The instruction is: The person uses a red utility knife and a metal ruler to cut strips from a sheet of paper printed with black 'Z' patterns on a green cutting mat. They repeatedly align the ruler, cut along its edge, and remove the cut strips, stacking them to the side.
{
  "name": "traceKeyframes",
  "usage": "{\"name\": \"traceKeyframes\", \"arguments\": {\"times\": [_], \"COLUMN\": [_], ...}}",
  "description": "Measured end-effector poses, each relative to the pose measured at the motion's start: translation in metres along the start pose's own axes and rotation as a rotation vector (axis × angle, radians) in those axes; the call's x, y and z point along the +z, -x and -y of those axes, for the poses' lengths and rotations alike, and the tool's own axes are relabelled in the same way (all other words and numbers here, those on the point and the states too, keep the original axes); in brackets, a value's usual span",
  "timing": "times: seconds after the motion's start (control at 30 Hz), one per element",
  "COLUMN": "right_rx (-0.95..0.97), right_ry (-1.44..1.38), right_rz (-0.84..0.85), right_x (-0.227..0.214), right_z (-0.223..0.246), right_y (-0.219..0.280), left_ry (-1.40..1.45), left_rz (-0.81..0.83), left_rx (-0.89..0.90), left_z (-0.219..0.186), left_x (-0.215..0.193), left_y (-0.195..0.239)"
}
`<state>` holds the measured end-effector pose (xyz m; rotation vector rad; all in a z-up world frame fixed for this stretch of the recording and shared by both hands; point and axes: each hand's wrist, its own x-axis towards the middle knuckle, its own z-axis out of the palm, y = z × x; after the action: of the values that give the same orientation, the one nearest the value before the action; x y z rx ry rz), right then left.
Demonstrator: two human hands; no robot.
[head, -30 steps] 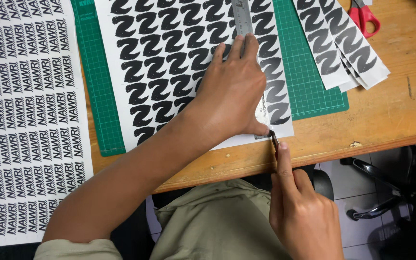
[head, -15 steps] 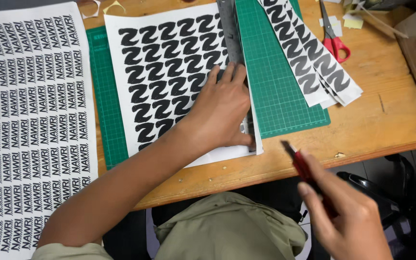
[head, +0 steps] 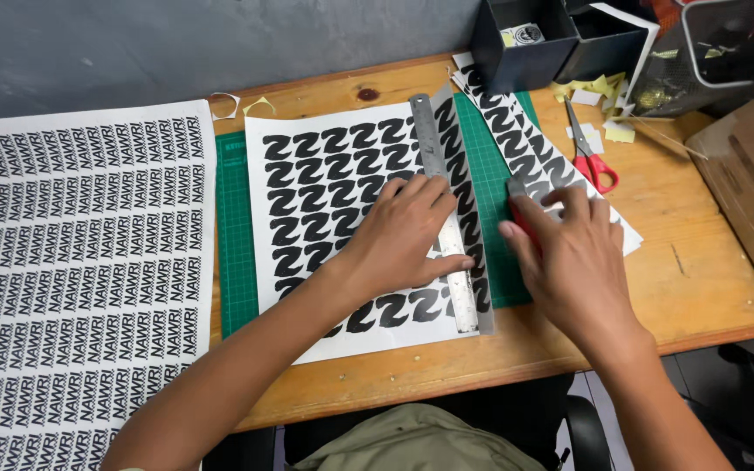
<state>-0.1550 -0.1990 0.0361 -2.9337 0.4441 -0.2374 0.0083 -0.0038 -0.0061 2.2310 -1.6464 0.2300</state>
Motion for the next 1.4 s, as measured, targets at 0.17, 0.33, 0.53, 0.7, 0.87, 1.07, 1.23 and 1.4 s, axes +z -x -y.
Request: {"name": "traceKeyframes", "arguments": {"times": [0.17,0.33,0.53,0.7,0.87,1.07,1.23,1.4], "right_rx": [0.012,0.049,0.192,0.202,0.188,0.150,0.122,0.165], "right_ry": [-0.269,-0.366,-0.468,-0.587,-0.563,-0.569,-0.567,-0.707], "right_rz": [0.013,0.058,-0.002,0.068,0.078,0.053,0.039,0.087], "right_x": [0.032,0.055,0.050,0.054,0.044,0.064,0.075,0.062], "right_z": [-0.010,-0.013,-0.033,-0.032,-0.010,-0.003,-0.009,-0.008], "right_y": [-0.073,-0.127,-0.133,-0.129,-0.133,-0.143,-0.144,-0.127], "left_ry": [0.200,0.168,0.270,0.355,0.252,0.204,0.146,0.112], "left_rz": [0.023,-0.050,-0.123,-0.224,-0.115,0.072,0.064,0.077], "left_rx": [-0.035,-0.022,-0.043,-0.090,-0.219,-0.270,-0.287,-0.299], "left_z": [0.005,0.016,0.024,0.036,0.034,0.037,0.033,0.034], "left_x": [-0.009,0.006,0.012,0.027,0.000,-0.002,0.001,0.005], "left_y": [-0.012,-0.016,-0.018,-0.021,-0.021,-0.017,-0.016,-0.017]}}
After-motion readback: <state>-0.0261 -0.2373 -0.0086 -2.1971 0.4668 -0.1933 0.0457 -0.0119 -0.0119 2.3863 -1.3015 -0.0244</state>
